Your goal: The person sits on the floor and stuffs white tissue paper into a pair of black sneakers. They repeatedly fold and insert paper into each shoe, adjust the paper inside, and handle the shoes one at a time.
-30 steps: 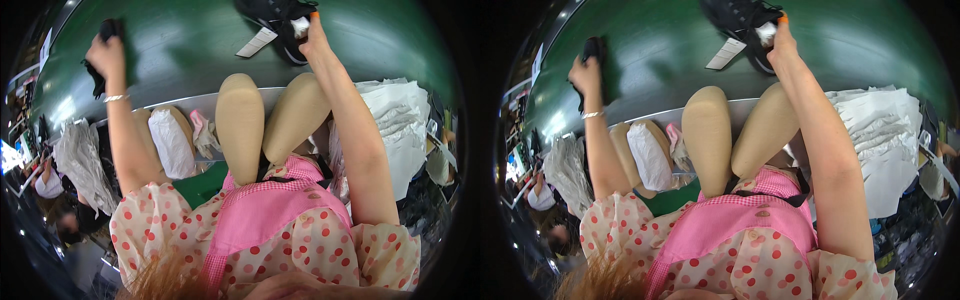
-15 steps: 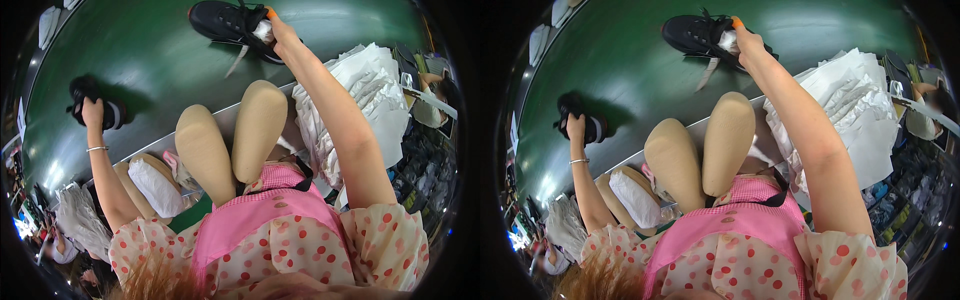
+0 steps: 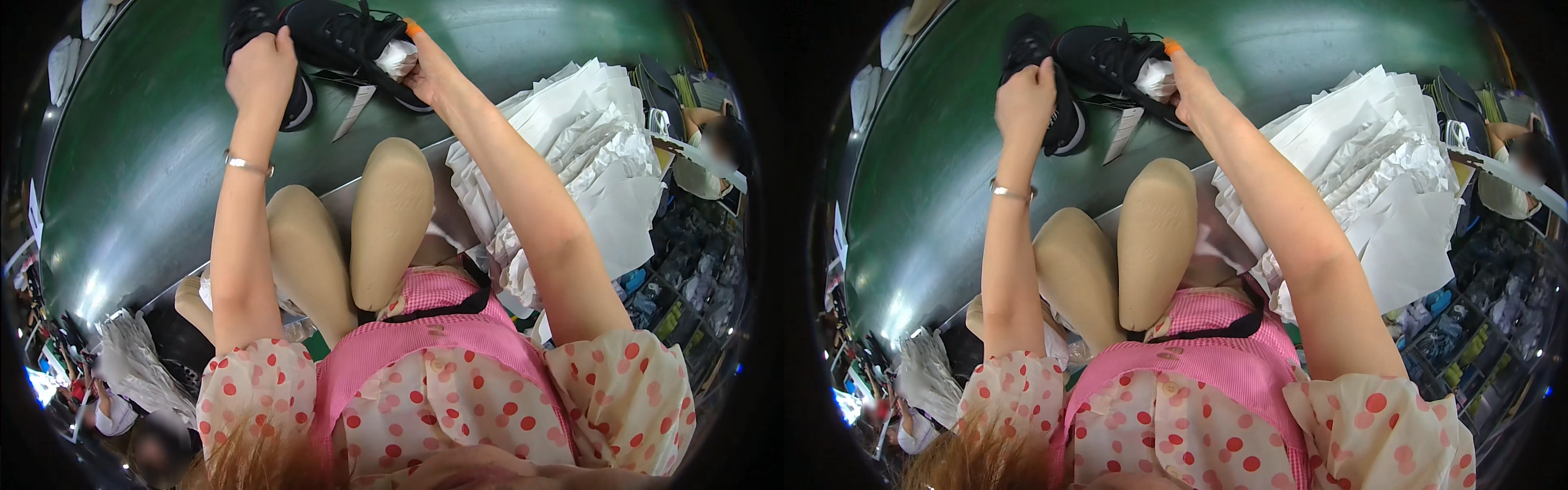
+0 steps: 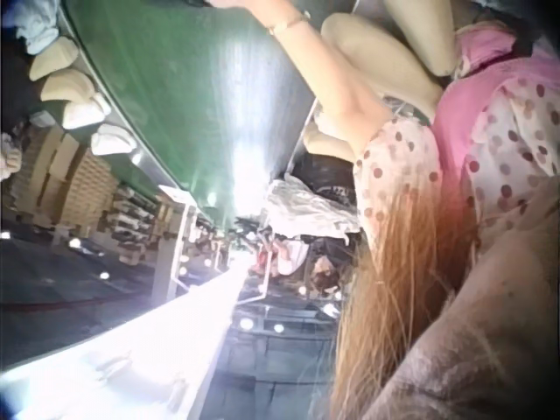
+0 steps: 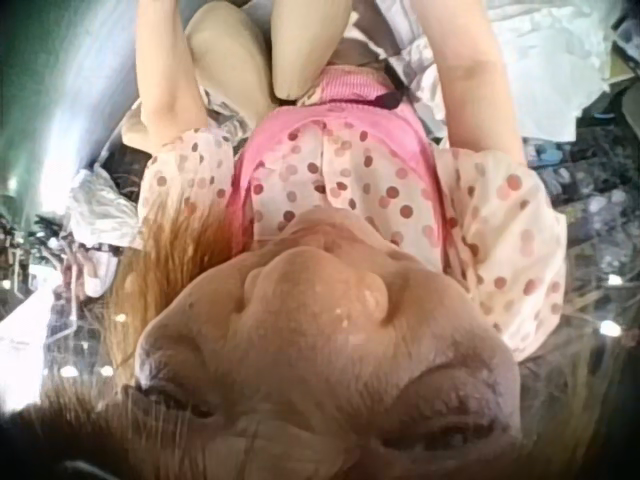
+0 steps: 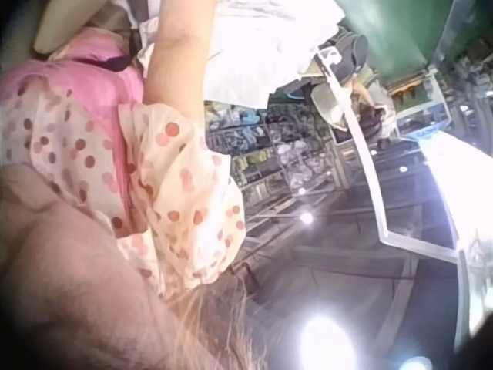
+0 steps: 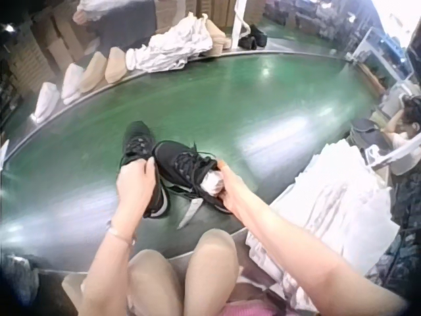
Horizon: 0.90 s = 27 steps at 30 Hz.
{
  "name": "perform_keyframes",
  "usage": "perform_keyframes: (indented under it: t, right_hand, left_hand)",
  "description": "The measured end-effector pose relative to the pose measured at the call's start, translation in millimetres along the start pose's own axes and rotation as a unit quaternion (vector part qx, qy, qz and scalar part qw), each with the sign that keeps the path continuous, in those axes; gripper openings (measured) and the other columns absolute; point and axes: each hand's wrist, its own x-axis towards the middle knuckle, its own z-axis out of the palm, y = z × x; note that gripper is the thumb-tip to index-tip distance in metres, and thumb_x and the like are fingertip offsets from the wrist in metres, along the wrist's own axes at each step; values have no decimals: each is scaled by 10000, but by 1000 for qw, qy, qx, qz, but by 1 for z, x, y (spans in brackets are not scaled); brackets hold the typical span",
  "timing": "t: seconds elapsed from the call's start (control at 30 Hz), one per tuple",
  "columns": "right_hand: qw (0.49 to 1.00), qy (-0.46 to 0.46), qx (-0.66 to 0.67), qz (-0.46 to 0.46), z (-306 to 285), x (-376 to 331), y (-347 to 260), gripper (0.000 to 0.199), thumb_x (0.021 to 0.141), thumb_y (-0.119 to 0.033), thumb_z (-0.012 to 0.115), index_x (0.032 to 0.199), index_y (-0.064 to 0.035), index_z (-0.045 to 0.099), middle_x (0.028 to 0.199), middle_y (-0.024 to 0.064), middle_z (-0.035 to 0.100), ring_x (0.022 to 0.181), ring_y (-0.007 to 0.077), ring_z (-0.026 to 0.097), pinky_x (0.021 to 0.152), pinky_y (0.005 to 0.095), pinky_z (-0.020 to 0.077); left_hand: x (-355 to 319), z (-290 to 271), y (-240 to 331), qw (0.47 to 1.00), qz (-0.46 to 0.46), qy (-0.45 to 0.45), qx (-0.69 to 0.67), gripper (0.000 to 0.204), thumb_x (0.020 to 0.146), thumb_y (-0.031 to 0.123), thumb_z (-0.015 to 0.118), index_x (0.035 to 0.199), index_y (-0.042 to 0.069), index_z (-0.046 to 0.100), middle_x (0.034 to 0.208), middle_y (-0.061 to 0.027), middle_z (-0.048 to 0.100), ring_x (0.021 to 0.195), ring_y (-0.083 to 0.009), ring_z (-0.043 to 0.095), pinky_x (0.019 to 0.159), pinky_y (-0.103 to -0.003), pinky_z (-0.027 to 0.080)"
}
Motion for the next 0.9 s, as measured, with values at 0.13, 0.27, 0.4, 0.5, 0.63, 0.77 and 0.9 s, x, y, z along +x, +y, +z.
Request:
perform_keyframes:
  t: [0.13,0.27,0.4,0.5,0.63,0.77,0.9]
  right_hand:
    - [993,-83,83,6,-7,-10,0,538,931,-387,542,1286,9,467,1258,135,546,1174,252,515,1045,372,376]
    - [971,-212,104,37,-22,-26,-1,559,918,-322,574,1306,55,430,1309,163,494,1194,253,496,1090,373,343]
    - [970,-235,60,2,-29,-19,7,480,888,-169,618,1245,111,460,1280,182,506,1191,243,503,1069,343,365]
    - [981,-193,9,-5,-24,-20,7,403,890,-78,606,1187,164,481,1246,187,528,1169,234,524,1063,333,380]
    - [980,-184,-80,-12,-16,-17,12,427,936,-134,562,1193,190,457,1255,193,516,1168,229,526,1078,341,380]
    - [979,-176,-105,-12,-13,-12,16,412,931,-114,549,1168,209,456,1232,218,521,1163,242,531,1069,335,393]
    - [979,-168,-111,-13,-6,-16,16,383,906,-74,549,1149,211,470,1197,219,541,1134,248,549,1038,335,413]
  left_hand:
    - [11,8,9,986,140,71,-54,361,906,358,535,844,28,667,836,-186,653,793,-383,632,709,-435,508]
    - [59,69,-33,985,169,20,-3,504,960,388,447,947,-96,585,1023,-283,608,986,-426,579,890,-455,461]
    - [74,85,-44,978,171,-84,87,490,977,359,395,937,-87,595,989,-279,622,999,-411,583,889,-449,470]
    - [80,73,-32,975,73,-172,120,544,981,383,335,1028,-78,618,1057,-283,620,1078,-394,567,942,-441,445]
    - [102,70,-66,973,-4,-229,44,619,975,457,314,1151,-63,601,1245,-273,548,1224,-389,483,1035,-429,364]
    - [100,73,-82,948,-160,-222,-163,665,945,506,418,1283,-58,512,1350,-247,487,1292,-321,439,1051,-386,338]
    - [92,68,-82,951,-151,-228,-147,711,921,553,428,1270,-59,527,1328,-251,507,1278,-328,456,1035,-375,353]
